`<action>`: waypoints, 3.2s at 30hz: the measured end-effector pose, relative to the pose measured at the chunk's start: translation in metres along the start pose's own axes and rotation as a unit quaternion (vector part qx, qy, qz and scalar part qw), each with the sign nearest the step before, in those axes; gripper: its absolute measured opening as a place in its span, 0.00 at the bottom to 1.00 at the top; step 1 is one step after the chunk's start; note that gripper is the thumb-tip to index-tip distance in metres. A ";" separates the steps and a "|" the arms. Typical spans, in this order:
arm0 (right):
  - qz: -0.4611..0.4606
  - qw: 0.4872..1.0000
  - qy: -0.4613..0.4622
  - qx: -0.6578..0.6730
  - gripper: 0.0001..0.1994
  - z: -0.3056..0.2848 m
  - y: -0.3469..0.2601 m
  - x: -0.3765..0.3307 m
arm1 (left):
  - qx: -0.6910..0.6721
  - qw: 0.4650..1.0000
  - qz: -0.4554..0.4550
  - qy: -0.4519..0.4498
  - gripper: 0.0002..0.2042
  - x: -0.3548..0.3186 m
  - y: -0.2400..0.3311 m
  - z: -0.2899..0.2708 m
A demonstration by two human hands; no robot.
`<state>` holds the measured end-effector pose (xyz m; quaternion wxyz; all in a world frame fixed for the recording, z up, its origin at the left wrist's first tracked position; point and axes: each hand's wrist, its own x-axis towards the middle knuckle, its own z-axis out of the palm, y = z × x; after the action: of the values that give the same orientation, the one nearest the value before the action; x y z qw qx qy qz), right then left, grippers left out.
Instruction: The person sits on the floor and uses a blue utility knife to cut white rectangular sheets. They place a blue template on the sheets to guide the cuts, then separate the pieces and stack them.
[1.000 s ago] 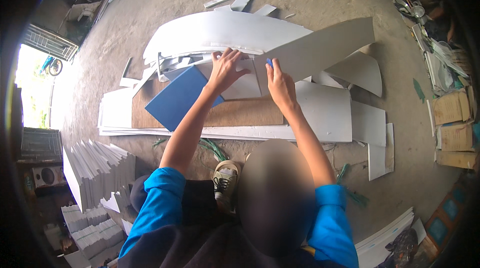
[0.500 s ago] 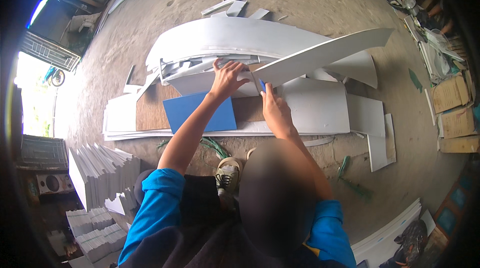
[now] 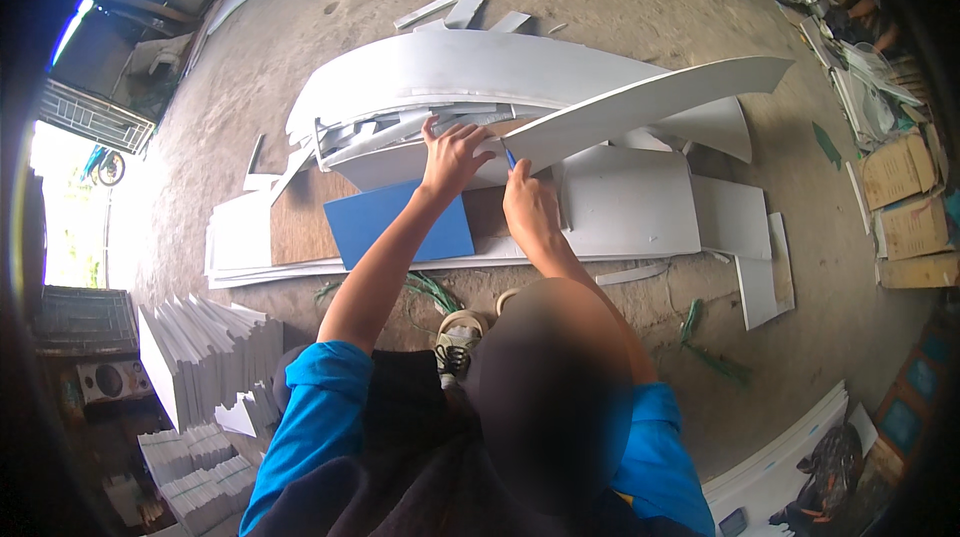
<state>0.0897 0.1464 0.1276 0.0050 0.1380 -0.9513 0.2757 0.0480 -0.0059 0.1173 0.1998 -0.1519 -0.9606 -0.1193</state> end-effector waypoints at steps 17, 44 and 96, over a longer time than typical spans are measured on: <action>0.064 0.996 -0.065 0.013 0.10 0.001 -0.008 0.013 | 0.000 1.000 -0.006 0.009 0.12 0.002 -0.002 0.001; 0.102 0.911 -0.122 0.381 0.30 -0.043 0.040 -0.056 | -0.007 0.982 0.070 -0.173 0.16 0.024 -0.020 -0.007; 0.103 0.991 -0.086 0.012 0.08 0.007 -0.008 0.021 | -0.019 0.991 0.050 -0.123 0.17 0.014 -0.022 -0.001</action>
<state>0.0723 0.1311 0.1280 -0.1071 0.0625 -0.9540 0.2730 0.0286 -0.0227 0.1204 0.0835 -0.2168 -0.9667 -0.1074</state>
